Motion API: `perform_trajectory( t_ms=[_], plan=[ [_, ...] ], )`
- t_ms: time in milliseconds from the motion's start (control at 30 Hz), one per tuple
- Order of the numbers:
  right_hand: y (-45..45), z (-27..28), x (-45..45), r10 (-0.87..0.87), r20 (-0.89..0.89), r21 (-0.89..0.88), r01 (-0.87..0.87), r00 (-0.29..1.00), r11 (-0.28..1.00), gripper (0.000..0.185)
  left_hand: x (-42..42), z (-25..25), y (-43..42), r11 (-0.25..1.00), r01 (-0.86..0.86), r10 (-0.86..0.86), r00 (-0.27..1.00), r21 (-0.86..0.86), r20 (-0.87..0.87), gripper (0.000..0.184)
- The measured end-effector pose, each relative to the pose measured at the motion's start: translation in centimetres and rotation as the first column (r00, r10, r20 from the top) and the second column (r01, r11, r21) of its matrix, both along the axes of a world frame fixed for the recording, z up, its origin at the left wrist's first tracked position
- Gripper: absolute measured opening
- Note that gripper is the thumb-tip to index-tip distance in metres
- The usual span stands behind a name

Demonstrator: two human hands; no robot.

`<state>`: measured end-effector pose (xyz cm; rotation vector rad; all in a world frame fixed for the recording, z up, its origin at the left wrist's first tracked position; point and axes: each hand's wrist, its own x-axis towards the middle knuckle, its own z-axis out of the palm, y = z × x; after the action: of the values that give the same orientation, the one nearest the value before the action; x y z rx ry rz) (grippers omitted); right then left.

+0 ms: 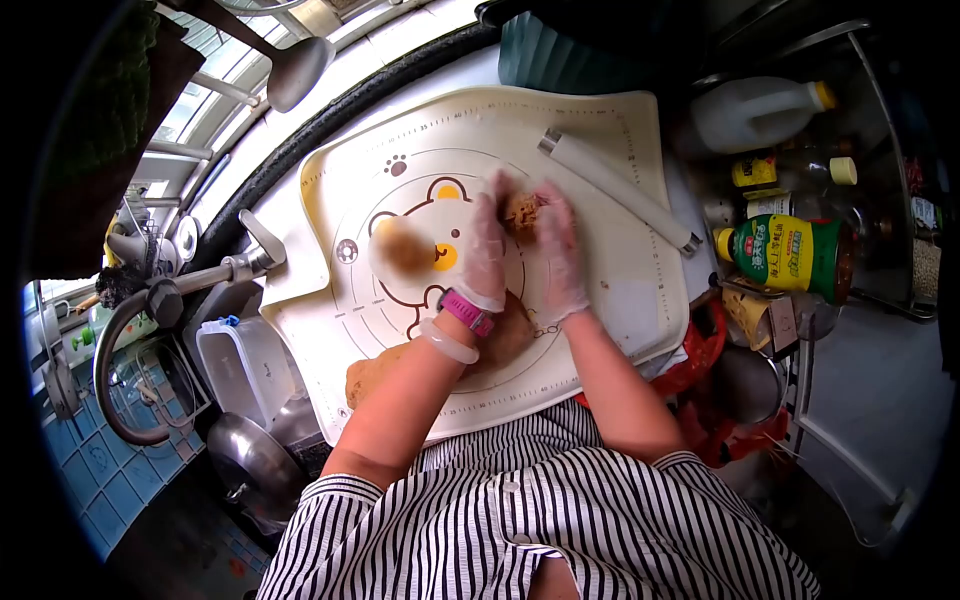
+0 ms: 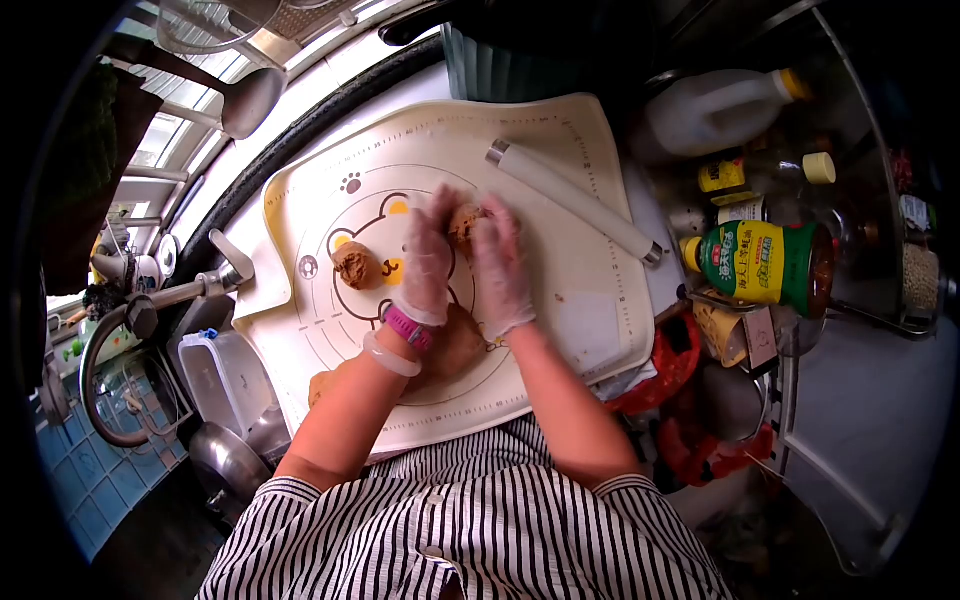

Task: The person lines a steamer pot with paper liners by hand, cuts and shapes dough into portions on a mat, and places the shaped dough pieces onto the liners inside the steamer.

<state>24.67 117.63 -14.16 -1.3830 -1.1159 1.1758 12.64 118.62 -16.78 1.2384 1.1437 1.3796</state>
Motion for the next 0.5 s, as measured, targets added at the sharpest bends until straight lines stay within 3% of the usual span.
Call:
perform_trajectory(
  t_ms=[33, 67, 167, 200, 233, 300, 333, 367, 400, 433, 500],
  plan=[
    [0.3, 0.1, -0.2, 0.004, -0.001, -0.001, -0.004, 1.000, 1.000, 0.073, 0.7, 0.3, -0.3, 0.943, 0.177, -0.047, 0.909, -0.281, 0.413, 0.069],
    [1.0, 0.1, -0.5, 0.052, 0.004, 0.000, -0.052, 0.999, 0.999, 0.073, 1.0, 1.2, -0.5, 0.928, 0.176, 0.018, 0.859, -0.328, 0.512, 0.072],
    [2.2, -0.5, -1.0, 0.090, -0.011, 0.061, -0.089, 0.996, 0.994, 0.079, -1.2, 1.9, -0.1, 0.964, 0.039, 0.102, 0.858, -0.262, 0.503, 0.073],
    [2.3, -0.4, 0.1, 0.088, 0.308, 0.243, -0.168, 0.947, 0.955, 0.085, -2.4, 3.4, -0.7, 0.965, -0.008, 0.118, 0.908, -0.263, 0.402, 0.072],
    [2.1, -0.2, 0.8, 0.013, 0.590, 0.380, -0.292, 0.807, 0.878, 0.090, -3.5, 6.5, -0.9, 0.963, -0.058, 0.137, 0.946, -0.263, 0.293, 0.071],
    [1.6, 0.5, 1.0, 0.072, 0.596, 0.334, -0.329, 0.799, 0.883, 0.097, -6.0, 10.4, -1.8, 0.974, -0.130, 0.146, 0.987, -0.184, 0.072, 0.066],
    [1.8, 0.7, 1.0, 0.118, 0.685, 0.312, -0.435, 0.719, 0.845, 0.097, -7.5, 11.2, -2.4, 0.983, -0.152, 0.149, 0.988, -0.104, -0.037, 0.063],
    [2.1, 0.9, 0.9, 0.154, 0.764, 0.278, -0.535, 0.627, 0.798, 0.097, -9.1, 10.2, -3.2, 0.987, -0.153, 0.158, 0.978, 0.043, -0.139, 0.060],
    [2.8, 0.9, 0.4, 0.156, 0.773, 0.274, -0.545, 0.615, 0.792, 0.094, -10.6, 9.0, -3.1, 0.983, -0.161, 0.180, 0.945, 0.092, -0.273, 0.066],
    [3.7, -0.2, 0.3, 0.160, 0.769, 0.277, -0.549, 0.618, 0.789, 0.094, -12.1, 8.5, -3.3, 0.991, -0.118, 0.132, 0.915, 0.061, -0.381, 0.090],
    [4.9, -2.8, 0.5, 0.233, 0.722, 0.241, -0.553, 0.652, 0.798, 0.088, -14.8, 7.3, -3.4, 0.997, 0.000, 0.045, 0.808, 0.076, -0.588, 0.117]
  ],
)
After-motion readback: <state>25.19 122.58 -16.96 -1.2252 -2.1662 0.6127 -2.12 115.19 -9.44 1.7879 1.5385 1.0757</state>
